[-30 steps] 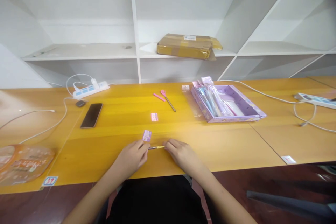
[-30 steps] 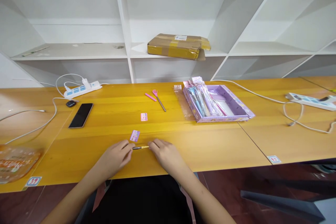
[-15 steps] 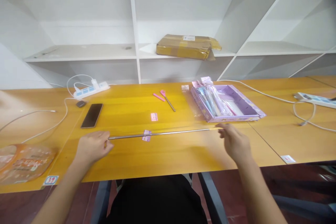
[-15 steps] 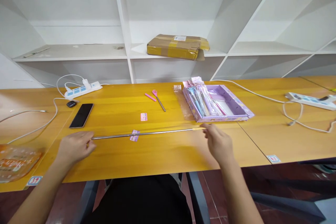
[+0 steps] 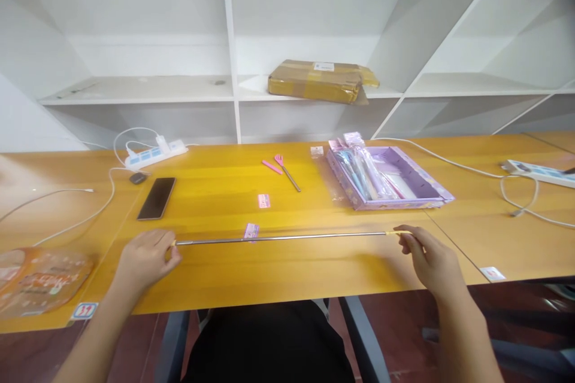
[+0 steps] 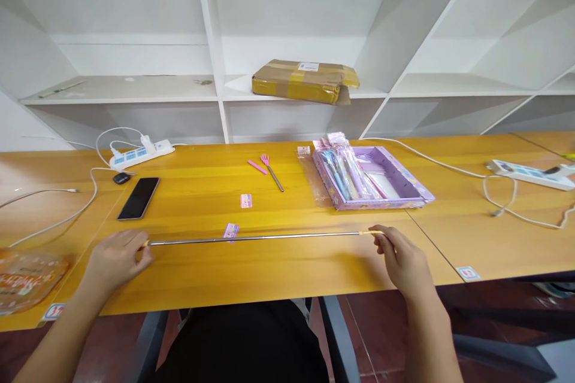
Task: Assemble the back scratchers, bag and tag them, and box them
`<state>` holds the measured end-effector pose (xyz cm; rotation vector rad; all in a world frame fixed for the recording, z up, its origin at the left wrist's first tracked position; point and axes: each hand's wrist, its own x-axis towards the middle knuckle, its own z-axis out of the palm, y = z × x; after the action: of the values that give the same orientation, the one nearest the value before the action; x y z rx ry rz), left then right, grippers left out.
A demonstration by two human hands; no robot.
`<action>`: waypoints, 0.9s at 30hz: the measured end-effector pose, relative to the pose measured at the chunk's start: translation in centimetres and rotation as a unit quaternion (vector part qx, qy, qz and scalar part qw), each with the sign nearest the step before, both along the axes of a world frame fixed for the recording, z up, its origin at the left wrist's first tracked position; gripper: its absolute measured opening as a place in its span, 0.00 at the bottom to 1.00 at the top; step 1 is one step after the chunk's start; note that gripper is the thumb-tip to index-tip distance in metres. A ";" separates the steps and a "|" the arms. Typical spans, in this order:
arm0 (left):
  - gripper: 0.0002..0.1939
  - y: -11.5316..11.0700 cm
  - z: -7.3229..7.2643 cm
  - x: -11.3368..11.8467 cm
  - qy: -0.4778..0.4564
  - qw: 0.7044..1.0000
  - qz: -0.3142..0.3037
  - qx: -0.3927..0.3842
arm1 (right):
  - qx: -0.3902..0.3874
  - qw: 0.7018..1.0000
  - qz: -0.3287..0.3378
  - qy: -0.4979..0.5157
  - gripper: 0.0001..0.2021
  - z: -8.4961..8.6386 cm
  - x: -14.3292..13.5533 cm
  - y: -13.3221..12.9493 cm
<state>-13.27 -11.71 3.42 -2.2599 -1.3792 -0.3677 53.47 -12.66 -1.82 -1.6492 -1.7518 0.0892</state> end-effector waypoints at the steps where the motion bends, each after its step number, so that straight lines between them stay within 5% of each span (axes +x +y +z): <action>1: 0.07 0.1 -0.1 -0.1 0.001 1.000 0.004 0.004 | -0.006 1.000 -0.008 0.006 0.17 -0.2 0.1 0.0; 8: 0.15 0.7 -1.2 -1.0 -0.007 1.000 -0.022 -0.017 | -0.058 0.995 -0.079 0.037 0.25 -1.2 0.6 0.2; 13: 0.16 0.6 -1.6 1.0 -0.019 0.996 -0.077 -0.036 | -0.104 0.987 -0.086 0.092 0.25 -1.6 -1.9 1.6; 22: 0.17 1.4 -1.6 10.7 -0.066 0.993 -0.091 -0.045 | -0.048 0.998 -0.024 0.027 0.19 0.2 -16.7 2.6; 25: 0.17 0.6 -2.8 14.2 -0.106 0.985 -0.109 -0.081 | -0.009 0.996 0.078 -0.043 0.17 -0.1 -21.8 0.8; 27: 0.18 -0.1 -4.2 15.6 -0.141 0.978 -0.098 -0.117 | 0.009 0.993 0.090 -0.077 0.16 -0.6 -24.2 -0.2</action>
<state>2.38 -11.79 -0.74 -2.6289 -1.3992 -0.6423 29.25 -12.81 -2.43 -1.5168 -2.0109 0.0307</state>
